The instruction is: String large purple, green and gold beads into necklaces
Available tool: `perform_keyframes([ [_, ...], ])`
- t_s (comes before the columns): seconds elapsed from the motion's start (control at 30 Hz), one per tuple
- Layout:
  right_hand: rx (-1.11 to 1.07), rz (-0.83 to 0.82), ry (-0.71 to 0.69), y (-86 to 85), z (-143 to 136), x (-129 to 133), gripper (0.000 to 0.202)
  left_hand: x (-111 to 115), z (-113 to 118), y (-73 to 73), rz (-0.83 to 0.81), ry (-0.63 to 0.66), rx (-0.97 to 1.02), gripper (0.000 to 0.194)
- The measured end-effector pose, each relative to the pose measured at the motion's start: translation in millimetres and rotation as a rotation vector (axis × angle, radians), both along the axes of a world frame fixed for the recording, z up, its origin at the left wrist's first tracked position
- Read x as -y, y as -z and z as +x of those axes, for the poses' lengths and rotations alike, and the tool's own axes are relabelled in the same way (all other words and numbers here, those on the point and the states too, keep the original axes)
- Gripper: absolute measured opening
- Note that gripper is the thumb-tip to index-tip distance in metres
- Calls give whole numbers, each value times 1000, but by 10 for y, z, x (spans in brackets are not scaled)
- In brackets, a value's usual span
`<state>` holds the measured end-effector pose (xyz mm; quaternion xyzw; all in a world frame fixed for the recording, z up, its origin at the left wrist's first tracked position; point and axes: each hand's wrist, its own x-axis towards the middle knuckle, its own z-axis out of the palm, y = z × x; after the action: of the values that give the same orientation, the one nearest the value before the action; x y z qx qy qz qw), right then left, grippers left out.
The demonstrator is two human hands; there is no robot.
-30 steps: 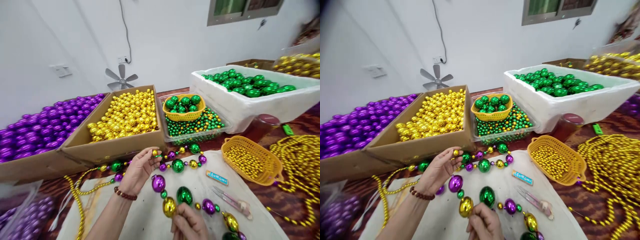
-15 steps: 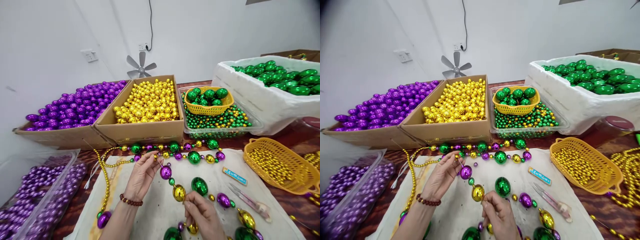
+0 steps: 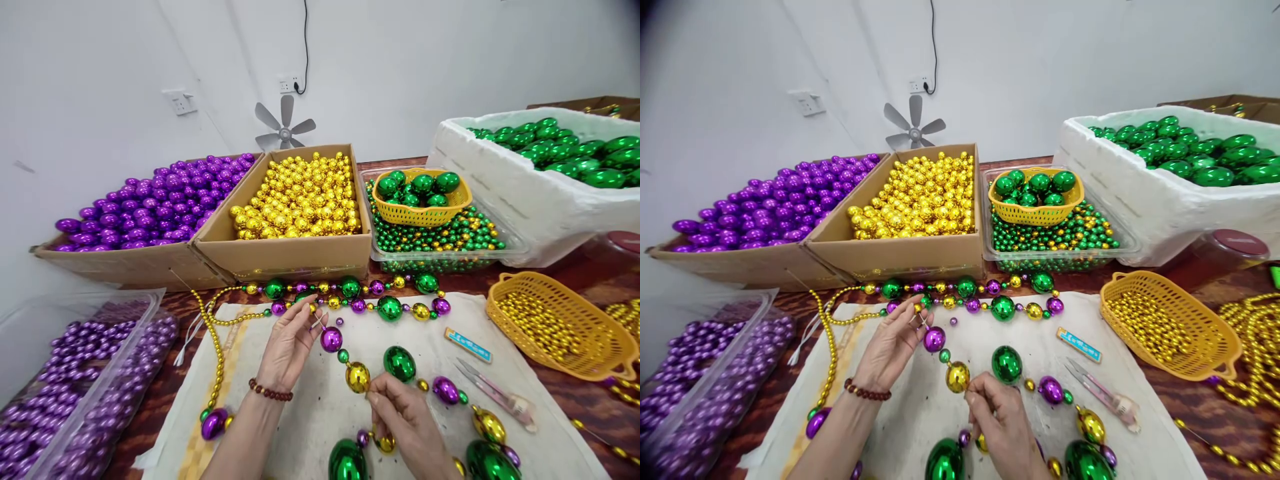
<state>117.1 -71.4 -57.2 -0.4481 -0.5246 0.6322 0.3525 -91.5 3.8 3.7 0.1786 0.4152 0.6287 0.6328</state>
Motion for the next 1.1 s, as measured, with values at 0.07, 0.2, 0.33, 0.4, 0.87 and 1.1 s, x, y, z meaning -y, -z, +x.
perform_keyframes([
  [0.07, -3, -6, 27, -9, -20, 9, 30, 12, -1, -1, 19, 4, 15, 25],
  [0.2, -18, -25, 65, -9, -68, 14, 30, 34, 13, -2, 70, 18, 17, 25],
  [0.33, -64, -74, 51, 58, -106, -29, 29, 83, 44, 47, 50, 28, -18, 31],
  [0.4, -38, -77, 66, 97, -125, -65, 27, 129, 86, 94, 10, 29, -3, 28],
  [0.87, 345, 192, -38, -225, -92, -441, 24, 101, 591, 421, 85, -147, -352, 38],
  [1.1, 152, 251, -32, -402, -187, -1091, 18, 228, 646, 460, 215, 26, -649, 50],
])
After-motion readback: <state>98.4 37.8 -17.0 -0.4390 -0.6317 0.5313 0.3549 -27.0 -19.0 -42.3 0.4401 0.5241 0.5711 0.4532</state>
